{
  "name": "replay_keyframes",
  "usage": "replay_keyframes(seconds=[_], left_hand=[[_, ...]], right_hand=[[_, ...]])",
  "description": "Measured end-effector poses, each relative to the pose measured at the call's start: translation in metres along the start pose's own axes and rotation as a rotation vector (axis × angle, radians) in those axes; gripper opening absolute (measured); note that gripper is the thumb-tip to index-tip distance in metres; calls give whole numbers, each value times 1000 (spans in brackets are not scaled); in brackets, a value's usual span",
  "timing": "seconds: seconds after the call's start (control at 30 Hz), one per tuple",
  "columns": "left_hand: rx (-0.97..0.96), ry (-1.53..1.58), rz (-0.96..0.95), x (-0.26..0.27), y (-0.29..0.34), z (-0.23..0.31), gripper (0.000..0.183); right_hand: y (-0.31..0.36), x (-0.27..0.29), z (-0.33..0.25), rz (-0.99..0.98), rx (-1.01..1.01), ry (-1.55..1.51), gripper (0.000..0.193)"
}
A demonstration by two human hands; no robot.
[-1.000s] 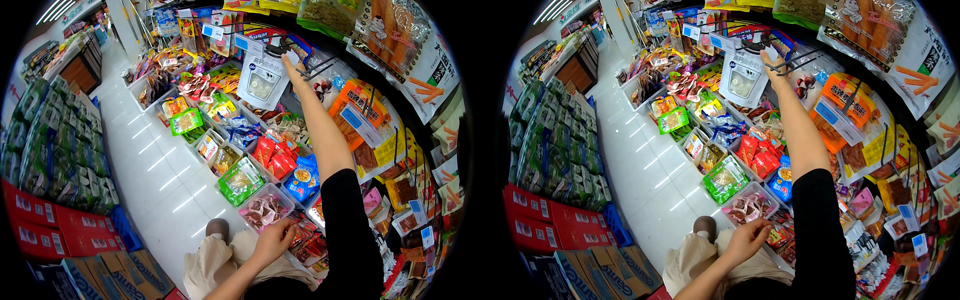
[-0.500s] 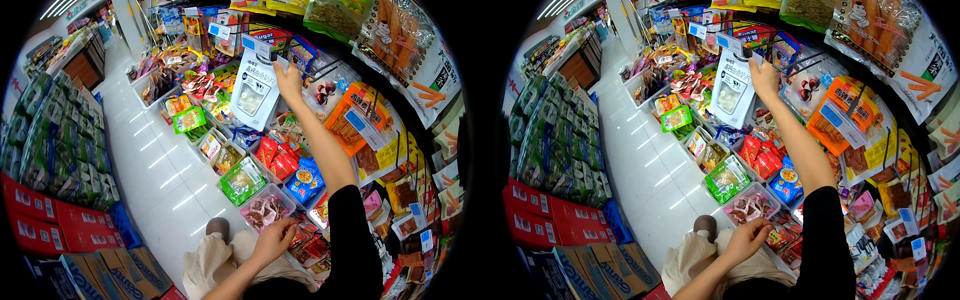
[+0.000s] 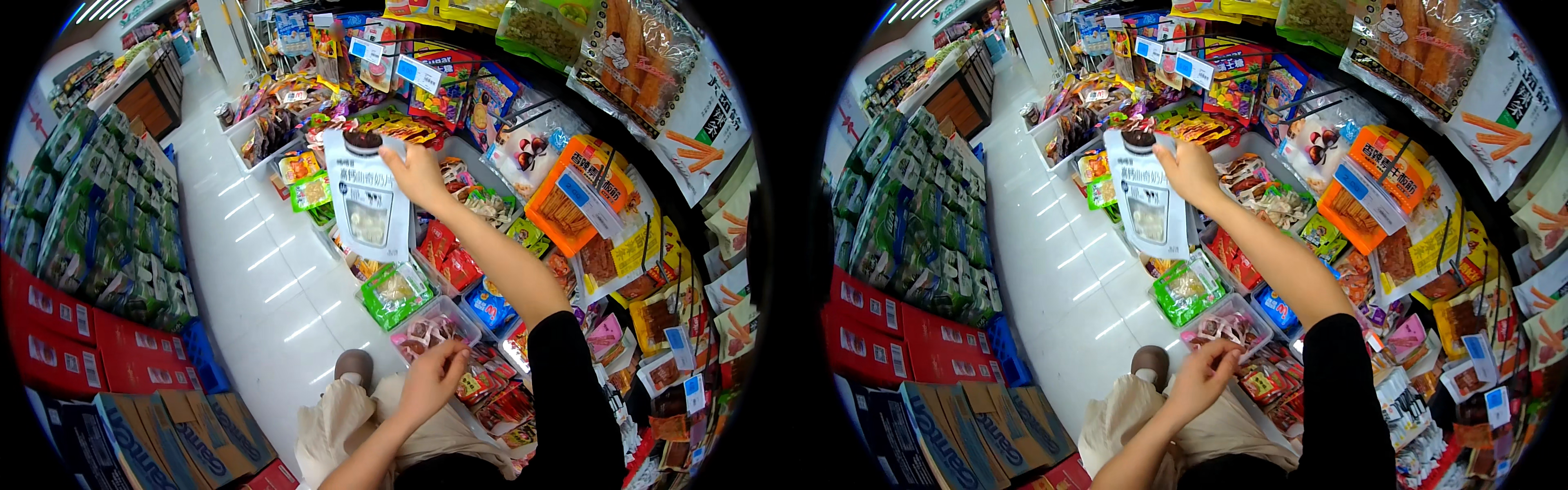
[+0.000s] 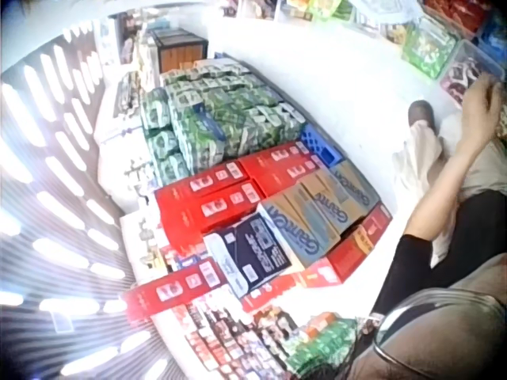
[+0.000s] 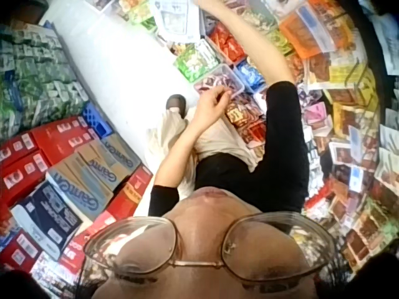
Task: The person selects a snack item from a shelf, scans it at a point-of-sale terminal, and then organizes various snack packets in bins on a lower shelf.
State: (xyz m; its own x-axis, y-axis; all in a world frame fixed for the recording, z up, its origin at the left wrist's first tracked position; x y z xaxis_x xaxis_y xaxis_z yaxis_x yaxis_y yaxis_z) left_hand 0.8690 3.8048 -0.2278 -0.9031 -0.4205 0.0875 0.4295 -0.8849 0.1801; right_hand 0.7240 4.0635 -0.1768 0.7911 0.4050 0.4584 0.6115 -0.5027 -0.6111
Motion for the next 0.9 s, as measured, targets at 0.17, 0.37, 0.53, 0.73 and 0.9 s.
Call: replay_keyframes(seconds=[0.17, 0.37, 0.53, 0.73, 0.9], left_hand=[[-187, 18, 382, 23, 6, 10, 16], [-382, -129, 1049, 92, 26, 22, 41], [-250, 277, 618, 124, 37, 45, 48], [-124, 534, 470, 160, 25, 33, 26], [39, 337, 357, 199, 6, 22, 32]], right_hand=[[50, 20, -31, -239, 90, -185, 49], [94, 50, -67, -457, -19, -410, 45], [117, 66, -110, -525, 88, -511, 43], [124, 54, -123, -531, -1, -459, 36], [122, -3, -111, -510, -54, -339, 34]])
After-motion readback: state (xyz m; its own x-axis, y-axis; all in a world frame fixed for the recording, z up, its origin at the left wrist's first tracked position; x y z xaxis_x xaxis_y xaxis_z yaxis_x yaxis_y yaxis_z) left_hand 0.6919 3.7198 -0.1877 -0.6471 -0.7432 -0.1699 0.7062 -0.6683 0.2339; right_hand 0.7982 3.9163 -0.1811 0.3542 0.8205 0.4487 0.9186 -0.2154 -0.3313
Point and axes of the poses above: each hand's wrist, its own y-axis away from the middle knuckle, its own x-axis out of the back of the hand, z = x × y, the point moved 1 cm from there along -y, towards the middle knuckle, and after that the axes turned 5 degrees about x, right-handed, at the moved point
